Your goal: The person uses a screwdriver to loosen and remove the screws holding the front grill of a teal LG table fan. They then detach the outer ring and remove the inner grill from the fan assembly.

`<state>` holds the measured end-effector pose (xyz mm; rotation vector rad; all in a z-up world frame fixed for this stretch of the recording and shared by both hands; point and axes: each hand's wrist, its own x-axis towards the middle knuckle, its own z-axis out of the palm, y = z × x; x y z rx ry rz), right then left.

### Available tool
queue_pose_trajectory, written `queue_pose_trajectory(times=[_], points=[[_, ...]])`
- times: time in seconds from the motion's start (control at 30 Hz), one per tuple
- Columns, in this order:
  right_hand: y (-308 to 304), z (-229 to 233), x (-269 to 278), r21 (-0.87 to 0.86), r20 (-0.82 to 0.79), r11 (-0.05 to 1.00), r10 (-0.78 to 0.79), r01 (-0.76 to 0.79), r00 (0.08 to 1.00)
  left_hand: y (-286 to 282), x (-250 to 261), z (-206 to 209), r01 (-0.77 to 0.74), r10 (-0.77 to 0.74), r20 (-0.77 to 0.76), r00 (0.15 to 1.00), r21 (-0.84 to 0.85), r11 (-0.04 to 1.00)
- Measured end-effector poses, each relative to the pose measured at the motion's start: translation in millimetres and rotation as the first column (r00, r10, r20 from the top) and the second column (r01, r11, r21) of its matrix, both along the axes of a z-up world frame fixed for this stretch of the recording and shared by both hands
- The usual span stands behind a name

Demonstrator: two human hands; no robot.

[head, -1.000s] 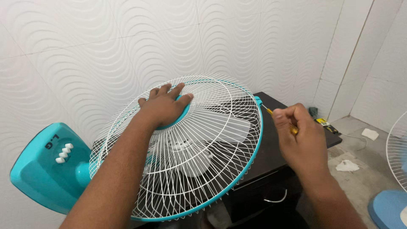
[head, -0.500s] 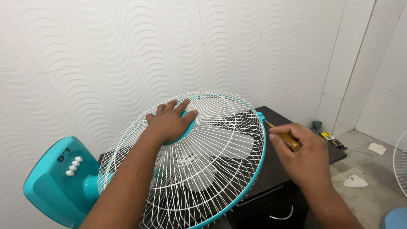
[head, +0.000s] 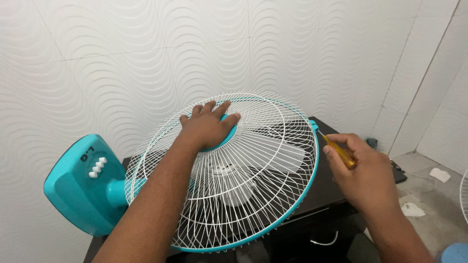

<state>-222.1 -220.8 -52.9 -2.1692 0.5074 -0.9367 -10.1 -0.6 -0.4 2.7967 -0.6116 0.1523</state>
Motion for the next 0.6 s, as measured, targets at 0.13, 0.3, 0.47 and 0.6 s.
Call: queue_pose_trajectory(times=[0.13,0.3,0.47,0.6], points=[[-0.9,14.3,-2.9,-0.176,0.007,0.984,0.014,-0.013,1.000,2.3,-0.2,0.3,-0.004,0.004,0.003,1.000,-0.002,1.000],[-16.1,38.9,-2.6,-0.201,-0.288,0.978,-0.116,0.058,0.951,-0.9,-0.1,4.7,-0.006,0.006,-0.010,1.000,0.006,1.000],[-18.8,37.1,1.5,-0.205,-0.292,0.977,-0.122,0.062,0.949,0.5,3.8,1.8,-0.020,0.020,-0.022,1.000,0.008,1.000],[-21.4,15.4,1.9,-0.330,-0.160,0.943,-0.111,0.053,0.981,0.2,6.6,-0.7,-0.010,0.009,-0.025,1.000,-0.004,1.000]])
